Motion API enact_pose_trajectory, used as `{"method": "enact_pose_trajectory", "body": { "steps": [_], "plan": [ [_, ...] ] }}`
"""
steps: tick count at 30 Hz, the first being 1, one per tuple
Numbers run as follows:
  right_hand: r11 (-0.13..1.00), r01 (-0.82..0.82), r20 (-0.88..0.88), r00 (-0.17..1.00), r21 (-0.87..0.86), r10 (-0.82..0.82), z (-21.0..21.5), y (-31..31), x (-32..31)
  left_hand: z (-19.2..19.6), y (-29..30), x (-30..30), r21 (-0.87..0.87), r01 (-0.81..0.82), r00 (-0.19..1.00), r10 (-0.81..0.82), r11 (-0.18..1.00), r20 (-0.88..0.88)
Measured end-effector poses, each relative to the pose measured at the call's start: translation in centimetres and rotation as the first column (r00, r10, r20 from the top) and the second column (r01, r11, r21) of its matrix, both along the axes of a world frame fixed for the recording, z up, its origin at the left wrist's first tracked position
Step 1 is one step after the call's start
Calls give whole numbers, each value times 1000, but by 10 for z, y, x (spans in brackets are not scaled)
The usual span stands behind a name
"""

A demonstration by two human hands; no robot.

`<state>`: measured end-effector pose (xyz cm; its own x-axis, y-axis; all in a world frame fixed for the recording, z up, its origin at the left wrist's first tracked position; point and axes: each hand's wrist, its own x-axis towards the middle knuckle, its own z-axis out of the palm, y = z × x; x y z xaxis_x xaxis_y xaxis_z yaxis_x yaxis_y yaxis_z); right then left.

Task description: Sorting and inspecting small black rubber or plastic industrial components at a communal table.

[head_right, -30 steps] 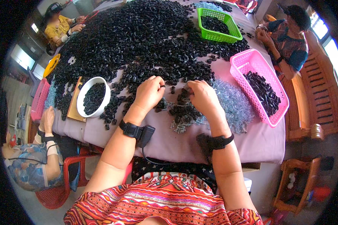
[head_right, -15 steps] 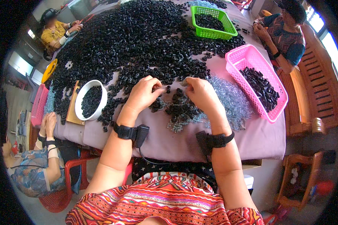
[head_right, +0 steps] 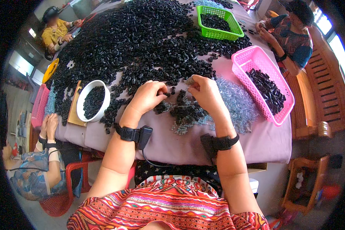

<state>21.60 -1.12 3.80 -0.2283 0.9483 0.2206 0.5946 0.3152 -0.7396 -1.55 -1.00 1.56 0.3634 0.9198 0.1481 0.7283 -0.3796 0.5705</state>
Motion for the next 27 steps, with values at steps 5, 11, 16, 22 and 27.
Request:
{"method": "enact_pose_trajectory", "body": {
  "steps": [5,11,16,22,27],
  "plan": [
    [996,-40,0,999,-85,40,0,1,2,-2,-1,0,98,20,1000,-19,995,-18],
    [991,-116,-70,991,-71,111,-6,2,2,-4,0,2,135,-34,998,25,990,64],
    [995,-57,-74,996,-80,51,-4,2,0,-1,2,8,-103,-46,965,71,994,251],
    [978,-96,-268,962,-187,43,-4,3,-1,1,1,13,-207,108,873,7,972,488],
    [936,-256,-476,872,-242,115,-7,5,-2,3,-1,17,-242,144,838,12,960,546]
  ]
}}
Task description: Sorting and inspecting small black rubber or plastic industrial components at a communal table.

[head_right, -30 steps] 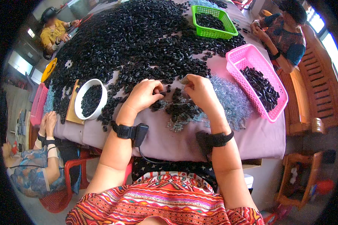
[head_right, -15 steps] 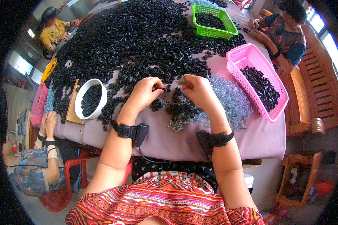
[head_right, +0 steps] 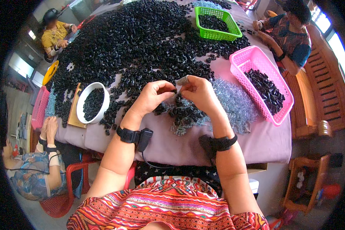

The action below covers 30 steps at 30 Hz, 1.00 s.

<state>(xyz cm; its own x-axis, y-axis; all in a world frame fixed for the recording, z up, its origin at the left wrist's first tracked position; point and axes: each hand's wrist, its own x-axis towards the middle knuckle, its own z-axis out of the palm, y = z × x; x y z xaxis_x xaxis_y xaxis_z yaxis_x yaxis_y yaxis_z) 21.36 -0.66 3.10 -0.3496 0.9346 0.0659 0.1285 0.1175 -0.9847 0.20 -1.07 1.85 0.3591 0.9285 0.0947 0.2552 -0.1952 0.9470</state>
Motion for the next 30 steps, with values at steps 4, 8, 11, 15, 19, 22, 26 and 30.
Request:
{"method": "enact_pose_trajectory", "body": {
  "steps": [4,8,11,15,19,22,26,30],
  "plan": [
    [994,31,23,999,109,-34,-7,2,-5,-3,0,1,-16,45,997,-44,999,63],
    [991,56,15,998,123,-58,-10,0,-8,-6,0,4,-76,52,993,-43,996,112],
    [972,108,39,992,210,-119,-10,1,-12,-10,2,3,-79,59,990,-48,995,130],
    [962,146,53,985,231,-162,-14,0,-13,-11,3,5,-80,25,989,-13,997,145],
    [960,123,145,976,250,-162,-11,-1,-15,-8,1,6,-47,12,986,-4,999,166],
    [958,122,133,978,259,-161,-12,0,-15,-6,1,6,-68,10,993,-2,998,119],
    [966,110,86,987,234,-133,-12,0,-16,-9,4,4,-3,-70,985,69,998,158],
    [980,94,21,995,174,-99,-9,-2,-18,-10,4,4,-6,-103,975,102,995,197]
  ]
}}
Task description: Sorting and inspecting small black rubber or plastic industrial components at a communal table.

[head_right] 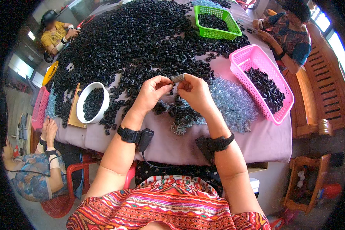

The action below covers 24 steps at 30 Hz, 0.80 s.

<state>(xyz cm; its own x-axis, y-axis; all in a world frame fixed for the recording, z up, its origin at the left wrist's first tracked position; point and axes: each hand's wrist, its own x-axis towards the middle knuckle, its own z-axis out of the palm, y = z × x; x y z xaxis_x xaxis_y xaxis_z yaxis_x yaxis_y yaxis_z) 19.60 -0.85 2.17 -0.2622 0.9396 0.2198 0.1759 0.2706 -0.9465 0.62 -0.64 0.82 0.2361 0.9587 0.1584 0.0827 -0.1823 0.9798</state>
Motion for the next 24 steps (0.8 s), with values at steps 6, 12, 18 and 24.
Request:
{"method": "enact_pose_trajectory", "body": {
  "steps": [6,12,18,24],
  "plan": [
    [998,-45,-22,999,-49,44,-1,1,1,0,0,3,-65,27,992,-19,998,127],
    [994,-76,-65,995,-81,71,-2,0,-4,-3,0,3,-110,20,992,-6,994,126],
    [998,-20,-66,998,-63,16,-2,1,-2,0,0,2,-219,83,991,-58,972,119],
    [997,-39,-165,986,-68,28,1,-1,-4,4,-2,-3,-229,198,975,-168,953,145]
  ]
}}
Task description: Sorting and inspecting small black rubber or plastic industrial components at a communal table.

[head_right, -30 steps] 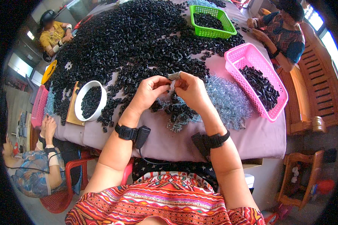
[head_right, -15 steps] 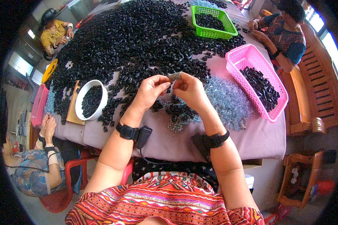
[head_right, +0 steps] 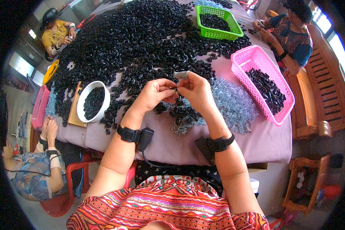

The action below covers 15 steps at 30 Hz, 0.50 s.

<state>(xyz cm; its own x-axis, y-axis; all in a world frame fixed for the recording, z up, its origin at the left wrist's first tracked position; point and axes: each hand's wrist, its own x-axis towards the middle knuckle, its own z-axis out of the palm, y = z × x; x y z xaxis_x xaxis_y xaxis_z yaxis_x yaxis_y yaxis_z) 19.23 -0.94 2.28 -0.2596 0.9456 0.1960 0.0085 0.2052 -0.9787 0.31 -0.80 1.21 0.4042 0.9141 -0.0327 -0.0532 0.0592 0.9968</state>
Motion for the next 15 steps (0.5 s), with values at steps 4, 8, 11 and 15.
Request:
{"method": "enact_pose_trajectory", "body": {
  "steps": [4,8,11,15],
  "plan": [
    [1000,-2,-49,999,-18,2,-2,1,1,2,-1,0,-54,74,997,-75,996,-6],
    [997,69,15,997,39,-69,-1,-4,-8,-2,2,-3,-89,9,999,-6,996,41],
    [991,121,39,992,57,-124,3,-7,-9,-2,3,-4,-112,-58,991,70,992,114],
    [940,310,214,917,146,-336,-5,6,10,1,5,-3,-52,-211,970,215,976,115]
  ]
}}
